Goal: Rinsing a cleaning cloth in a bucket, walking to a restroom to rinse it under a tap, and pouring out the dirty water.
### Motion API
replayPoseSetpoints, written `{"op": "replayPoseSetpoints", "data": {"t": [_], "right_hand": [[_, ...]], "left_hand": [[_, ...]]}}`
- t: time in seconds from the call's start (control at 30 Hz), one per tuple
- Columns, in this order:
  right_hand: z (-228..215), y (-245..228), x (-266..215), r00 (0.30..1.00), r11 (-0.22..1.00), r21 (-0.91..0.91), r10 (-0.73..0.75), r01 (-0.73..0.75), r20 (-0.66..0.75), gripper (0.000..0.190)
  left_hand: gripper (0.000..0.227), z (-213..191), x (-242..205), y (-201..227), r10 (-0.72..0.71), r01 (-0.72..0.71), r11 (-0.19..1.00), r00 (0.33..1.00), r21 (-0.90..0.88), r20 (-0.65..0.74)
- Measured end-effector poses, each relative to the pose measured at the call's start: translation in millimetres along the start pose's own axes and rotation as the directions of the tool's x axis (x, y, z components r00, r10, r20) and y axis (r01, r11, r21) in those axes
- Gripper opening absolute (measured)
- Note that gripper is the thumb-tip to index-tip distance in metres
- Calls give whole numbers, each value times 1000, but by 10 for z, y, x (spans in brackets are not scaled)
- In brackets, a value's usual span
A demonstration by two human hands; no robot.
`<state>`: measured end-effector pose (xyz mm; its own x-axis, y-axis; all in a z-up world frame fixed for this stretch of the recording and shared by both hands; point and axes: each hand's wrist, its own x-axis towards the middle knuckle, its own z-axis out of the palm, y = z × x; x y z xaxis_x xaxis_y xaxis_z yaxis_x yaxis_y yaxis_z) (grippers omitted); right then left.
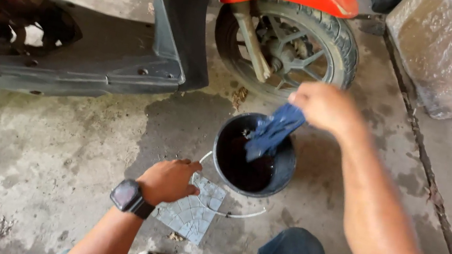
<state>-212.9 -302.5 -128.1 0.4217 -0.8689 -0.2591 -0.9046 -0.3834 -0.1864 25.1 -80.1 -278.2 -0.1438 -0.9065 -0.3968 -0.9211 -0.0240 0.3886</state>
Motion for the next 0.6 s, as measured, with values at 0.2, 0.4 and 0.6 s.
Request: {"op": "replayPoseSetpoints", "data": {"t": [0.2,0.4,0.6], "right_hand": [[-56,185,68,1000,1000,-26,-2,3,18,36],[532,20,272,995,999,43,5,-9,98,65],[2633,647,1211,924,989,-144,77,-24,375,58]], "left_hand": [[56,-36,-80,-12,-50,50,999,998,10,36],[53,-110,-389,-29,-122,122,993,992,3,36],[60,37,-511,-176,-165,169,983,985,-69,56]]}}
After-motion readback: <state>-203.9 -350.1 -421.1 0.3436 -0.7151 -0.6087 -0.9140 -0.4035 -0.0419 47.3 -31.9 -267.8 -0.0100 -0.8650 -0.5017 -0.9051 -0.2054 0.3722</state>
